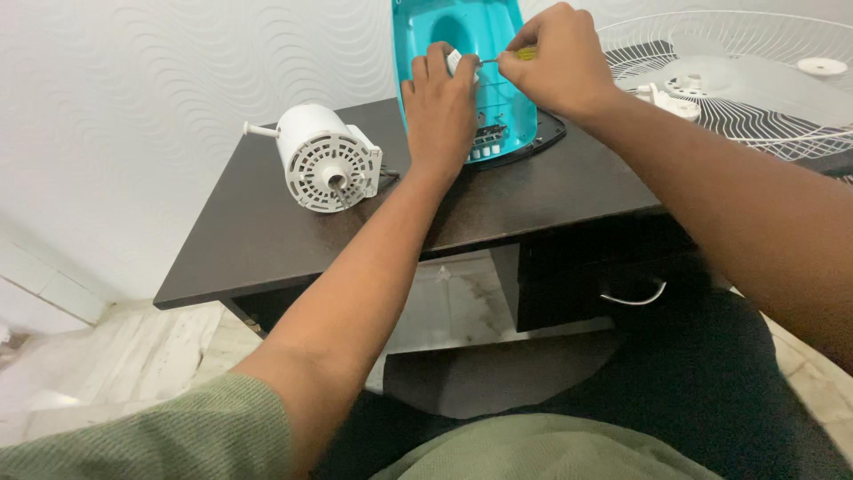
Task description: The person uses a screwdriver to remove screws from the back cover of a teal fan housing, then detaches the cover to expose internal wiring and components. The person continues to unscrew and remove internal parts from the housing.
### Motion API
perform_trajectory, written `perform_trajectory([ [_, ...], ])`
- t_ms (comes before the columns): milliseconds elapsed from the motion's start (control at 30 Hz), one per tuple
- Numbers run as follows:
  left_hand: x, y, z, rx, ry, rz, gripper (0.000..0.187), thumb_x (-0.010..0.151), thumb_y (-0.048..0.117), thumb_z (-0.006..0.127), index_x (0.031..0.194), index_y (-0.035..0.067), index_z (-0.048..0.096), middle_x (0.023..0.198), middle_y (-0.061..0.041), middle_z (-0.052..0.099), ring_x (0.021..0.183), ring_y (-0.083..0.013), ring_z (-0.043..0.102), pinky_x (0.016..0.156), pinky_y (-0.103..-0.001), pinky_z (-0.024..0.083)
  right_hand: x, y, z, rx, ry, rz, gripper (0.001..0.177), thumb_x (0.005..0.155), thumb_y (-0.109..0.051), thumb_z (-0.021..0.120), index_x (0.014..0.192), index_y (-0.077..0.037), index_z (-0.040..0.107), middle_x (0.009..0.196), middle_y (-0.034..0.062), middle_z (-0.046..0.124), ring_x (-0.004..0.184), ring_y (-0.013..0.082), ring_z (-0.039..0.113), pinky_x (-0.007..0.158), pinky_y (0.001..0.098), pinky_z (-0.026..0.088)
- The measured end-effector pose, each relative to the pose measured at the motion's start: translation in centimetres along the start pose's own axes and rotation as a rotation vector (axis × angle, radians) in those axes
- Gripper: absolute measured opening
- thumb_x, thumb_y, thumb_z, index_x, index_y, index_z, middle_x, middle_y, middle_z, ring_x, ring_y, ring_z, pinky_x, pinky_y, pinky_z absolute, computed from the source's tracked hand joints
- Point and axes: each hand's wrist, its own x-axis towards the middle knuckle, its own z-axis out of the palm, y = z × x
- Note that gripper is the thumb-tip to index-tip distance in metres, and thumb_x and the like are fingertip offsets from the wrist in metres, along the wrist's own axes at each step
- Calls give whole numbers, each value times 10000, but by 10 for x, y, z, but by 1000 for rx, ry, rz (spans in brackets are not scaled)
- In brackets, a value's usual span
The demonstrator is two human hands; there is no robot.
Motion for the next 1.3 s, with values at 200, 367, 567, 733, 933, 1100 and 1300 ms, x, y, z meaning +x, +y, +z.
perform_trajectory([
  [200,1,-1,1,-16,19,5,201,909,200,701,1108,170,693,1220,-73,569,1094,-283,541,840,-436,430,2,4,5,-11,42,-86,303,864,-225,810,983,52,790,877,251,745,793,325,756,777,387,596],
  [367,0,-3,7,33,10,41,201,898,143,684,1097,168,692,1205,-74,571,1075,-276,541,821,-430,424,9,4,6,-70,-29,20,332,919,-296,767,972,32,772,810,238,726,750,329,753,727,406,594],
  [567,14,-21,8,28,3,83,179,901,146,696,1079,158,687,1167,-82,568,1050,-285,542,782,-447,429,39,-8,3,-229,-234,130,411,954,-390,722,844,0,786,774,235,728,772,406,723,764,486,579],
  [733,17,-25,5,1,-67,75,253,826,158,738,1072,150,679,1156,-90,574,1057,-304,553,778,-464,447,44,-15,10,-329,-238,90,394,916,-407,738,837,-23,778,828,232,728,793,429,714,735,512,578],
  [933,18,-23,-2,-40,-109,90,254,833,157,747,1072,145,663,1155,-100,561,1078,-315,548,793,-478,469,44,-21,4,-426,-265,6,392,893,-423,745,827,-38,769,839,215,738,798,418,721,718,516,578],
  [1100,21,-25,3,-31,-147,81,241,833,136,737,1061,155,661,1164,-101,553,1084,-320,546,795,-487,480,39,-17,2,-539,-253,-201,380,925,-407,744,805,-48,774,817,204,727,786,402,718,683,504,582],
  [1300,21,-29,6,-63,-182,69,259,829,142,736,1077,152,662,1169,-112,546,1100,-332,542,800,-496,484,38,-7,1,-576,-216,-355,210,902,-309,767,858,-105,791,831,162,726,767,385,712,661,496,575],
])
